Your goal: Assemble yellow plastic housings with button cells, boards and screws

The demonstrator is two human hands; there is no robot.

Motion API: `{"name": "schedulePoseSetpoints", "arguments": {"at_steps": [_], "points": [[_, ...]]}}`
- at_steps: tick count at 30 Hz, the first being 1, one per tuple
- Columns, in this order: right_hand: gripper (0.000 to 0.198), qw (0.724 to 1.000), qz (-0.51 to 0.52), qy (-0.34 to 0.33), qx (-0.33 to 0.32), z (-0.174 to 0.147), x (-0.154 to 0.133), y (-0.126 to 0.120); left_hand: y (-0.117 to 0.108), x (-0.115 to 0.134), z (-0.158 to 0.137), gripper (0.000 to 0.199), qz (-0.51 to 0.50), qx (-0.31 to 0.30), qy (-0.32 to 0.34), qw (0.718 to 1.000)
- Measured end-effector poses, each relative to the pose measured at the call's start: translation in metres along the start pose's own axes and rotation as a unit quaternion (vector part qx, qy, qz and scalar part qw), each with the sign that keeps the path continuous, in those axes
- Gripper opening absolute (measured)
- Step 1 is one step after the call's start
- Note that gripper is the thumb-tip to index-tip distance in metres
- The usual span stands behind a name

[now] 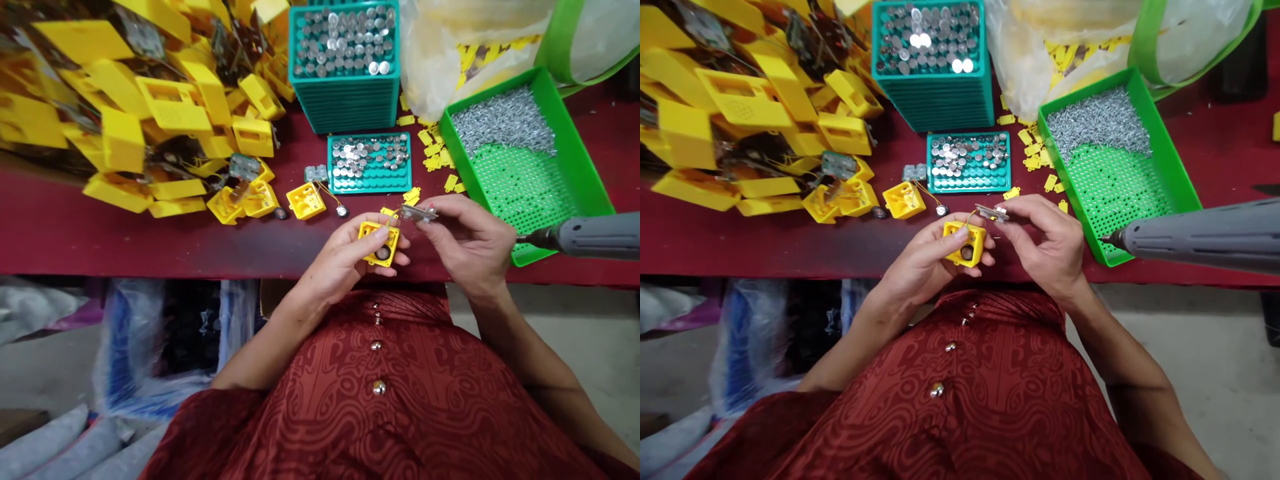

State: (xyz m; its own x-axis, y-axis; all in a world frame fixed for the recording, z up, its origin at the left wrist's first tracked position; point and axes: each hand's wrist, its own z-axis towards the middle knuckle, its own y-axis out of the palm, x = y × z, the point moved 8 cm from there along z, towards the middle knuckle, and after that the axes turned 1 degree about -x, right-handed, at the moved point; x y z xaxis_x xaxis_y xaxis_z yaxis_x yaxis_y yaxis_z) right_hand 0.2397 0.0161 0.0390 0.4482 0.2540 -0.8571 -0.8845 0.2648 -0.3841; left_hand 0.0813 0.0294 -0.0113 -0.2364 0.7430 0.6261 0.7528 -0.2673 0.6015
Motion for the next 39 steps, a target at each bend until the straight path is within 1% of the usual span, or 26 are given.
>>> {"name": "schedulePoseSetpoints", "arguments": {"at_steps": [2, 3, 4, 5, 6, 7, 9, 10, 11, 13, 15, 17, 19, 21, 24, 25, 26, 29, 31, 33, 35, 36, 39], "points": [[0.014, 1.0, -0.002, 0.008, -0.006, 0.003, 0.002, -0.001, -0.003, 0.002, -0.001, 0.042, 0.018, 0.018, 0.023, 0.999], [0.016, 0.999, 0.012, 0.027, -0.018, 0.004, 0.005, 0.0, -0.005, 0.004, -0.002, 0.042, 0.023, 0.023, 0.036, 0.999], [0.02, 0.997, 0.04, 0.059, -0.04, 0.005, 0.011, 0.004, -0.006, 0.006, -0.003, 0.042, 0.027, 0.027, 0.05, 0.998], [0.027, 0.988, 0.083, 0.104, -0.072, 0.005, 0.019, 0.009, -0.007, 0.008, -0.005, 0.042, 0.03, 0.028, 0.064, 0.997], [0.037, 0.972, 0.134, 0.16, -0.109, 0.003, 0.027, 0.017, -0.007, 0.01, -0.006, 0.042, 0.035, 0.025, 0.075, 0.996], [0.049, 0.946, 0.186, 0.222, -0.147, -0.001, 0.034, 0.026, -0.008, 0.011, -0.008, 0.043, 0.041, 0.02, 0.083, 0.995], [0.07, 0.882, 0.271, 0.321, -0.214, -0.011, 0.042, 0.043, -0.009, 0.013, -0.011, 0.042, 0.06, 0.007, 0.09, 0.994], [0.076, 0.854, 0.301, 0.352, -0.239, -0.015, 0.043, 0.05, -0.009, 0.014, -0.012, 0.042, 0.072, 0.001, 0.091, 0.993], [0.077, 0.829, 0.325, 0.372, -0.261, -0.017, 0.043, 0.055, -0.009, 0.014, -0.014, 0.041, 0.084, -0.005, 0.092, 0.992], [0.071, 0.794, 0.369, 0.386, -0.291, -0.017, 0.04, 0.063, -0.01, 0.013, -0.016, 0.038, 0.104, -0.016, 0.09, 0.99], [0.059, 0.779, 0.393, 0.387, -0.298, -0.013, 0.038, 0.065, -0.011, 0.012, -0.018, 0.035, 0.117, -0.025, 0.086, 0.989], [0.048, 0.784, 0.391, 0.385, -0.29, -0.007, 0.036, 0.062, -0.013, 0.01, -0.018, 0.034, 0.12, -0.025, 0.08, 0.989], [0.044, 0.805, 0.372, 0.375, -0.271, 0.0, 0.034, 0.057, -0.017, 0.008, -0.017, 0.038, 0.11, -0.015, 0.077, 0.991], [0.044, 0.836, 0.345, 0.355, -0.239, 0.007, 0.031, 0.051, -0.023, 0.006, -0.015, 0.042, 0.09, 0.006, 0.075, 0.993], [0.042, 0.893, 0.285, 0.302, -0.175, 0.02, 0.028, 0.041, -0.029, 0.005, -0.014, 0.042, 0.065, 0.04, 0.072, 0.995], [0.039, 0.905, 0.264, 0.287, -0.168, 0.023, 0.028, 0.039, -0.029, 0.005, -0.014, 0.042, 0.058, 0.044, 0.069, 0.995], [0.036, 0.912, 0.247, 0.278, -0.174, 0.024, 0.029, 0.04, -0.029, 0.005, -0.015, 0.042, 0.051, 0.043, 0.065, 0.996], [0.027, 0.906, 0.228, 0.272, -0.23, 0.02, 0.037, 0.046, -0.023, 0.006, -0.017, 0.042, 0.009, -0.001, 0.047, 0.999], [0.023, 0.911, 0.22, 0.248, -0.247, 0.016, 0.04, 0.048, -0.018, 0.007, -0.019, 0.043, -0.028, -0.043, 0.03, 0.998], [0.032, 0.926, 0.208, 0.202, -0.243, 0.012, 0.037, 0.05, -0.014, 0.008, -0.021, 0.042, -0.062, -0.072, 0.011, 0.995], [0.037, 0.941, 0.21, 0.146, -0.22, 0.008, 0.03, 0.053, -0.011, 0.008, -0.022, 0.042, -0.086, -0.085, -0.006, 0.993], [0.036, 0.949, 0.215, 0.118, -0.198, 0.007, 0.027, 0.053, -0.009, 0.008, -0.022, 0.042, -0.094, -0.091, -0.012, 0.991], [0.017, 0.97, 0.213, 0.046, -0.105, 0.008, 0.016, 0.046, -0.004, 0.009, -0.022, 0.04, -0.107, -0.108, -0.021, 0.988]]}}
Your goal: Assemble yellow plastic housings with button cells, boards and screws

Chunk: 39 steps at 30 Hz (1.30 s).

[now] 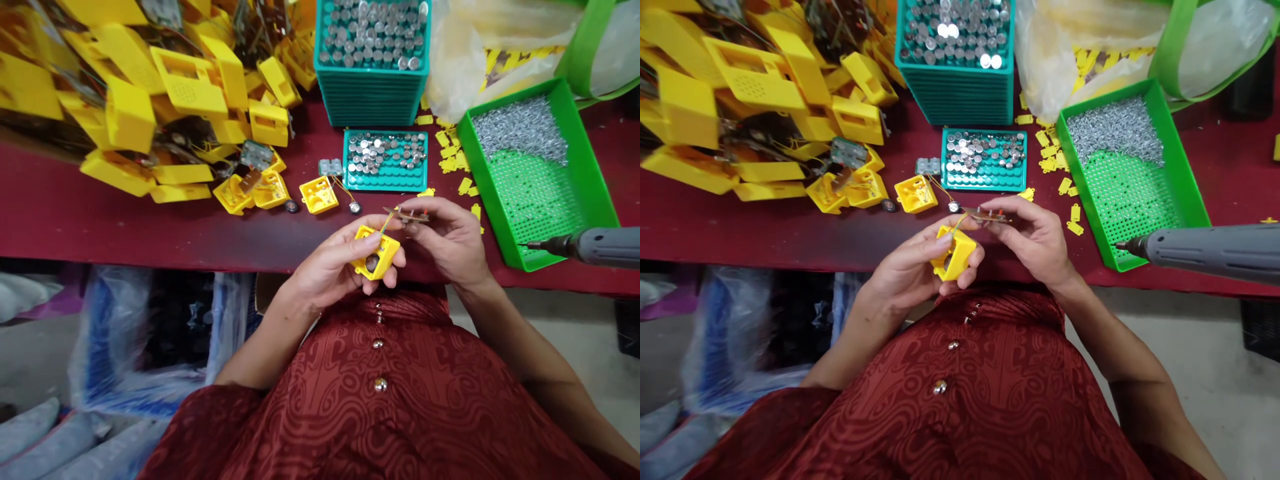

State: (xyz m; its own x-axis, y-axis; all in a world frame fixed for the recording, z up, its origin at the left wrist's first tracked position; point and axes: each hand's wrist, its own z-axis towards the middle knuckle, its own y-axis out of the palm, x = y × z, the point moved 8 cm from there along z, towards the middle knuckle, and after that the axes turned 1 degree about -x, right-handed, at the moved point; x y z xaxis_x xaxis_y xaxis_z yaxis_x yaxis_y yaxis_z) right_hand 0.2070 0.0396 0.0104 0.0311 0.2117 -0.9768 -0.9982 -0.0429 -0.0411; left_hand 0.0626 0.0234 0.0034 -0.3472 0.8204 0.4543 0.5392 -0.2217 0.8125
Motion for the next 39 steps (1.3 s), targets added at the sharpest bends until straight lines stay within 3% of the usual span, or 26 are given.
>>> {"name": "schedulePoseSetpoints", "arguments": {"at_steps": [3, 6, 11, 14, 25, 31, 39], "points": [[0.009, 0.993, -0.066, -0.071, 0.066, -0.003, -0.019, -0.006, -0.001, -0.001, 0.002, 0.035, 0.001, 0.012, 0.001, 1.0], [0.009, 0.967, -0.19, -0.15, 0.082, -0.009, -0.045, -0.002, -0.015, 0.0, 0.004, 0.034, -0.012, 0.071, 0.032, 0.997], [0.011, 0.906, -0.325, -0.272, -0.008, -0.023, -0.069, 0.034, -0.034, 0.004, 0.001, 0.035, -0.019, 0.151, 0.081, 0.985], [0.012, 0.895, -0.327, -0.298, -0.053, -0.027, -0.07, 0.046, -0.035, 0.004, -0.002, 0.035, 0.015, 0.165, 0.079, 0.983], [0.018, 0.876, -0.392, -0.272, -0.067, -0.022, -0.082, 0.032, -0.024, 0.012, -0.002, 0.043, 0.125, 0.156, 0.119, 0.973], [0.019, 0.89, -0.397, -0.216, -0.067, -0.017, -0.082, 0.027, -0.018, 0.007, -0.009, 0.053, 0.111, 0.125, 0.093, 0.982], [0.011, 0.9, -0.394, -0.182, -0.034, -0.014, -0.086, 0.022, -0.017, 0.008, -0.009, 0.06, 0.193, 0.102, 0.134, 0.967]]}}
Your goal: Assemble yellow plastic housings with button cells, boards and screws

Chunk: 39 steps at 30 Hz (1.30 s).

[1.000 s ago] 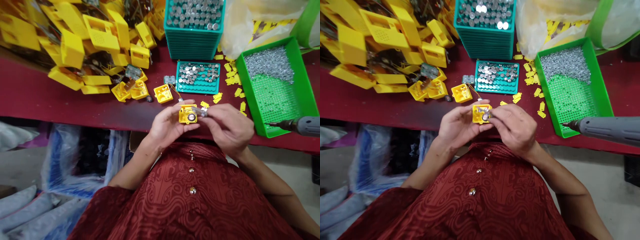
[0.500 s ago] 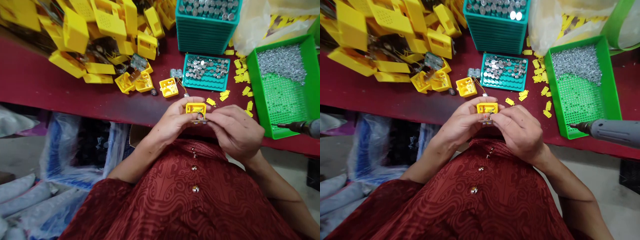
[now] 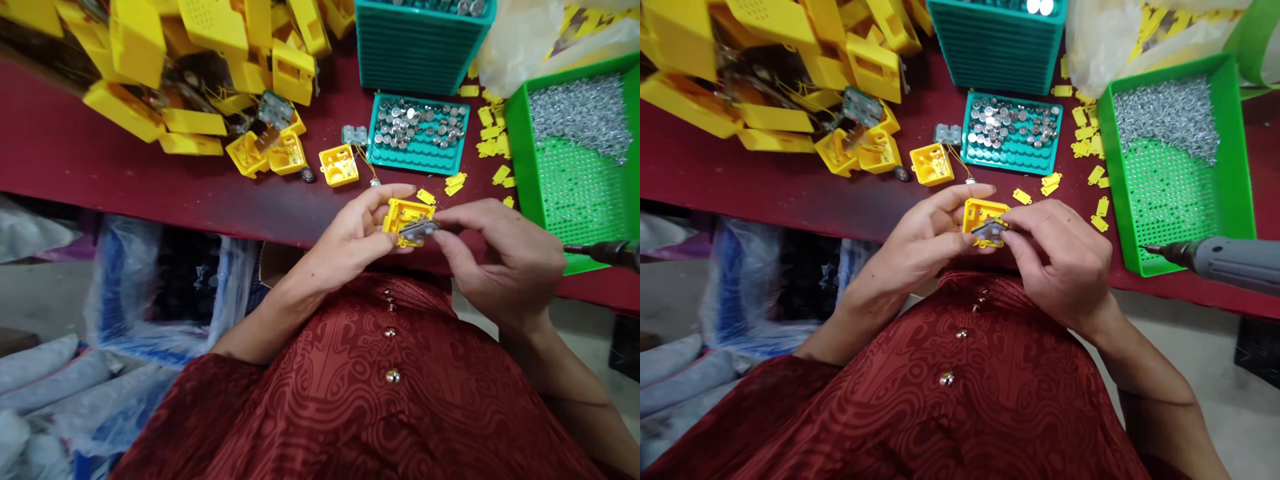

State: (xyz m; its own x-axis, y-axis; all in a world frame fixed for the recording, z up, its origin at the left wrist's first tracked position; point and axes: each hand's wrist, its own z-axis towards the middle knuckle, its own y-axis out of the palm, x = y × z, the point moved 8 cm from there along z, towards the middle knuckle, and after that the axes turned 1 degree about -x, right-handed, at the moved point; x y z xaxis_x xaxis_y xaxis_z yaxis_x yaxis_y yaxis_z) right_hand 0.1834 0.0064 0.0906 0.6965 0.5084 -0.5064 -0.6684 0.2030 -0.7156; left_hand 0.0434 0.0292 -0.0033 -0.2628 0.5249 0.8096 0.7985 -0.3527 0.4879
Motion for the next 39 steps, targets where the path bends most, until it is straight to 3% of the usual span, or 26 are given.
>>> {"name": "schedulePoseSetpoints", "arguments": {"at_steps": [5, 13, 31, 39], "points": [[0.013, 1.0, -0.007, 0.03, -0.003, 0.0, 0.003, -0.004, 0.002, 0.006, -0.002, 0.055, 0.014, -0.005, 0.017, 1.0], [0.013, 0.999, -0.007, 0.039, 0.001, -0.002, -0.001, -0.006, 0.007, 0.004, -0.003, 0.052, -0.025, 0.046, -0.032, 0.998], [0.019, 0.997, -0.034, 0.063, -0.002, -0.005, -0.002, -0.01, 0.011, 0.014, -0.001, 0.032, 0.027, 0.086, 0.005, 0.996], [0.019, 0.998, -0.038, 0.048, -0.009, -0.005, -0.003, -0.009, 0.013, 0.017, -0.003, 0.045, 0.018, 0.046, -0.013, 0.999]]}}
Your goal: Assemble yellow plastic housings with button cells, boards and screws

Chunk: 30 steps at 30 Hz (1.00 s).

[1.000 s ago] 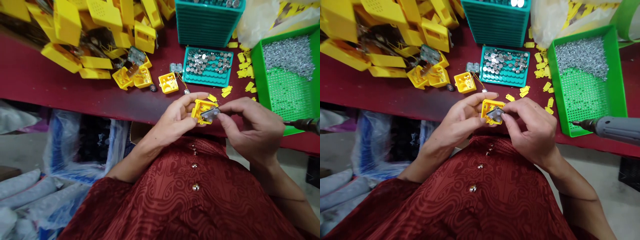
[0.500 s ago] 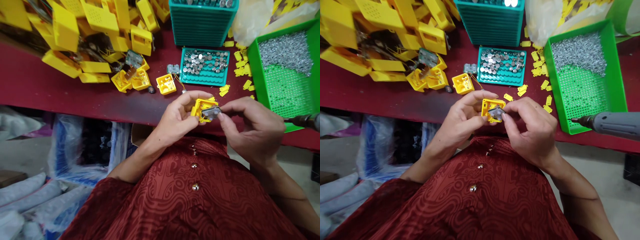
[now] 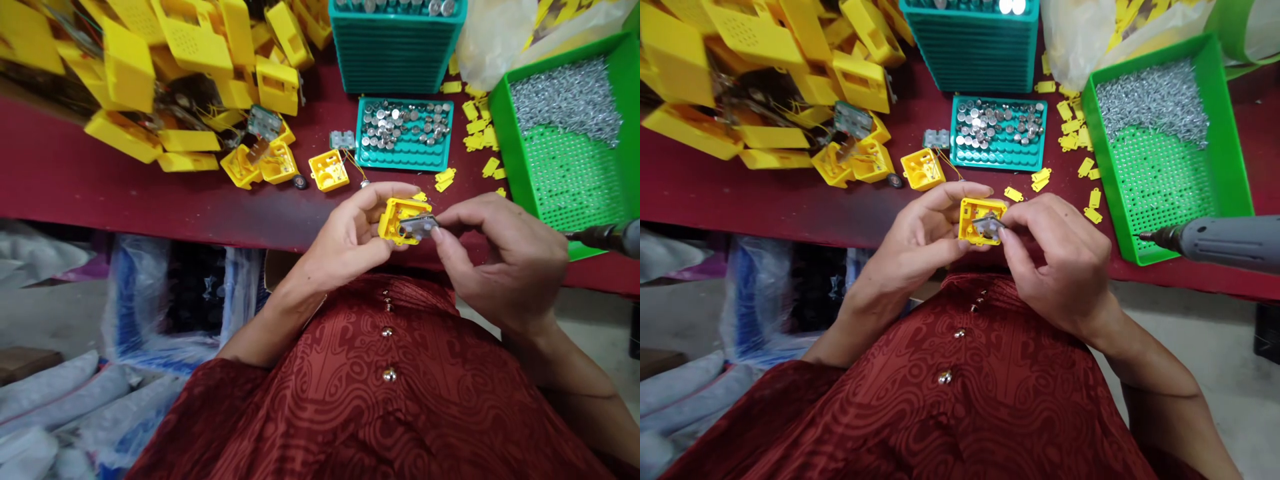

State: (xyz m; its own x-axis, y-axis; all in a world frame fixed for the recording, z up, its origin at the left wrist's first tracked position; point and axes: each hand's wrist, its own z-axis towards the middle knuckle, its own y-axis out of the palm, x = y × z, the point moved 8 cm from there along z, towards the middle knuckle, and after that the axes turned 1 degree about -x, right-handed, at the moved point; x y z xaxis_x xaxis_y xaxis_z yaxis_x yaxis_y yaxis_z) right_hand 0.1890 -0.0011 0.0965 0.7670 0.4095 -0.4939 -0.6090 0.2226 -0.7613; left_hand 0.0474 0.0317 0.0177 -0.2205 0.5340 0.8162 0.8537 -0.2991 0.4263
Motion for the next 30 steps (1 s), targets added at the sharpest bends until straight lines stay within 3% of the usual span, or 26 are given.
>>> {"name": "schedulePoseSetpoints", "arguments": {"at_steps": [19, 26, 30], "points": [[0.018, 1.0, -0.027, 0.005, 0.009, -0.0023, -0.0056, -0.0062, 0.004, -0.0012, -0.0035, 0.056, 0.011, 0.011, -0.008, 1.0], [0.017, 1.0, -0.015, -0.016, -0.003, -0.0029, -0.0078, -0.0053, 0.0059, -0.0008, 0.0019, 0.037, 0.008, 0.015, 0.022, 1.0], [0.018, 0.999, -0.02, -0.023, -0.01, -0.001, -0.0073, -0.0053, 0.0057, -0.0034, 0.0017, 0.043, 0.005, 0.009, 0.009, 1.0]]}}
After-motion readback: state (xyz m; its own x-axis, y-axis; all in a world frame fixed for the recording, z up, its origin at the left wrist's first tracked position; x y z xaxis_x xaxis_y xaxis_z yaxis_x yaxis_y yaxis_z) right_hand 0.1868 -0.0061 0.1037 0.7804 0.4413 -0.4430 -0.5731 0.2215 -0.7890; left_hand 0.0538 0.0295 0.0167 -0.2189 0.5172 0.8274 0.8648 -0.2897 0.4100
